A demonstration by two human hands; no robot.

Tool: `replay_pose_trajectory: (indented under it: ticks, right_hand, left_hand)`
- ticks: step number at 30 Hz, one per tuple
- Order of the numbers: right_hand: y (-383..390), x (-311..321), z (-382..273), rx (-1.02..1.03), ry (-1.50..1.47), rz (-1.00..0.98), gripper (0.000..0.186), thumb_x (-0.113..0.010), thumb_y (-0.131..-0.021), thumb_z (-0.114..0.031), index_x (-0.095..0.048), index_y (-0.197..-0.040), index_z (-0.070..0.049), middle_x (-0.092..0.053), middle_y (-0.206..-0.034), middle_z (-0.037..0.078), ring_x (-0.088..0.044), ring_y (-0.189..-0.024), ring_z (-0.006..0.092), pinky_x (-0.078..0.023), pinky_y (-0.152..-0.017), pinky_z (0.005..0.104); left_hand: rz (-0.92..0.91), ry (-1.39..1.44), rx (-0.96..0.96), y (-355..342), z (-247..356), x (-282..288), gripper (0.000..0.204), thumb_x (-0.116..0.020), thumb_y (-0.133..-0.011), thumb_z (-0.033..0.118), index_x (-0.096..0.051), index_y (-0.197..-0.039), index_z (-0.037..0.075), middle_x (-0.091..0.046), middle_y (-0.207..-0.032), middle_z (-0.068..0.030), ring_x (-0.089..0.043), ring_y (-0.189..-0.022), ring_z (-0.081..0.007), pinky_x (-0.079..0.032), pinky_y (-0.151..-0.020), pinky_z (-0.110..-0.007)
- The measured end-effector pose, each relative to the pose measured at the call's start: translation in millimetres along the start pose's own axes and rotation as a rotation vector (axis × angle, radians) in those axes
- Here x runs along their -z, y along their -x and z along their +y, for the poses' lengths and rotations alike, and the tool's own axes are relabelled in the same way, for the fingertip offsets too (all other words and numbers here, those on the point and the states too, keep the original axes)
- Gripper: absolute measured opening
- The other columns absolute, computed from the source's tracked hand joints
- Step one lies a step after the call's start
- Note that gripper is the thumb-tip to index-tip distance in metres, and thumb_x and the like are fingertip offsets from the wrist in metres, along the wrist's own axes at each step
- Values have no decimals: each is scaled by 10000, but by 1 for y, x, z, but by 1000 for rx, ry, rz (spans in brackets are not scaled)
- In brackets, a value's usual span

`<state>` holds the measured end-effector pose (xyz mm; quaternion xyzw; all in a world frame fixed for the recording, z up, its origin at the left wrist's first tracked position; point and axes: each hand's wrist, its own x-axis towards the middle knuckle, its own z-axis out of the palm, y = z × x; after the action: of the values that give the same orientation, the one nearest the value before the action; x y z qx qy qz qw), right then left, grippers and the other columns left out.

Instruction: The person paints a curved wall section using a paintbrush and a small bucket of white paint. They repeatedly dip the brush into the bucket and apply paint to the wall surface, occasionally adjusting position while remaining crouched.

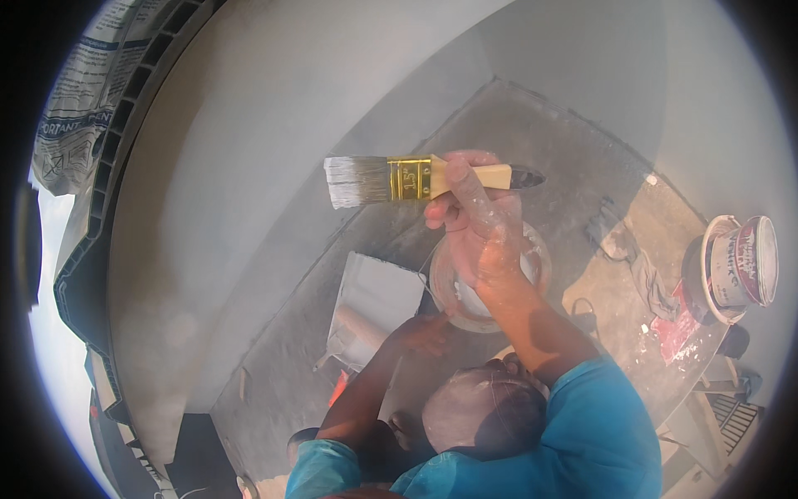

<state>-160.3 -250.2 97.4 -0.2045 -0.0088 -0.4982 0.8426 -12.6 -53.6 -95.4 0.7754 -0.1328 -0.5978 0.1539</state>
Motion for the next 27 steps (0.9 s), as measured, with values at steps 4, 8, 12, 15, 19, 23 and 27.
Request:
replay_pose_trajectory:
  ticks: [4,8,12,15,19,23,27]
  right_hand:
    - [-13,-60,-2,188,99,-70,303,-717,-980,-190,-602,-1196,-12,-697,-980,125,-690,-690,158,-555,-592,283]
    - [-19,-98,13,303,110,-203,289,-741,-937,-85,-600,-1167,19,-714,-934,138,-715,-753,169,-584,-651,277]
    - [-24,-128,44,371,35,-323,247,-750,-920,-15,-617,-1125,23,-725,-949,131,-721,-818,145,-608,-720,258]
    - [-24,-141,72,477,94,-369,219,-747,-924,-7,-625,-1104,24,-726,-981,148,-724,-786,154,-620,-708,270]
    - [-31,-150,87,573,117,-413,237,-738,-933,-8,-603,-1120,47,-740,-957,186,-743,-736,195,-642,-656,297]
    - [-46,-153,91,696,179,-439,223,-722,-944,-5,-603,-1124,49,-744,-955,183,-746,-753,192,-644,-673,299]
    - [-61,-142,80,741,13,-332,190,-746,-924,-11,-633,-1069,37,-727,-908,140,-707,-730,133,-601,-657,260]
  left_hand:
    - [-31,-325,-69,106,-2,35,682,-582,-972,614,-602,-1367,58,-725,-1159,-118,-754,-880,-215,-587,-790,-331]
    - [91,-273,-71,209,-27,58,474,-562,-1047,426,-626,-1338,56,-751,-1110,-121,-759,-915,-220,-573,-846,-323]
    - [211,-87,-96,252,-99,67,381,-564,-1061,288,-628,-1327,24,-755,-1077,-129,-757,-905,-223,-562,-859,-306]
    - [264,-14,-147,271,-138,67,370,-564,-1060,254,-621,-1336,14,-754,-1079,-130,-755,-937,-222,-557,-867,-305]
    - [289,28,-130,268,-147,60,406,-600,-1046,278,-617,-1346,4,-751,-1114,-127,-744,-960,-200,-545,-897,-317]
    - [303,-76,-144,265,-147,61,358,-561,-1052,252,-633,-1324,31,-757,-1102,-93,-753,-959,-184,-546,-874,-304]
    - [312,-146,-170,264,-141,60,351,-554,-1049,254,-639,-1315,42,-755,-1112,-79,-755,-963,-188,-546,-867,-306]
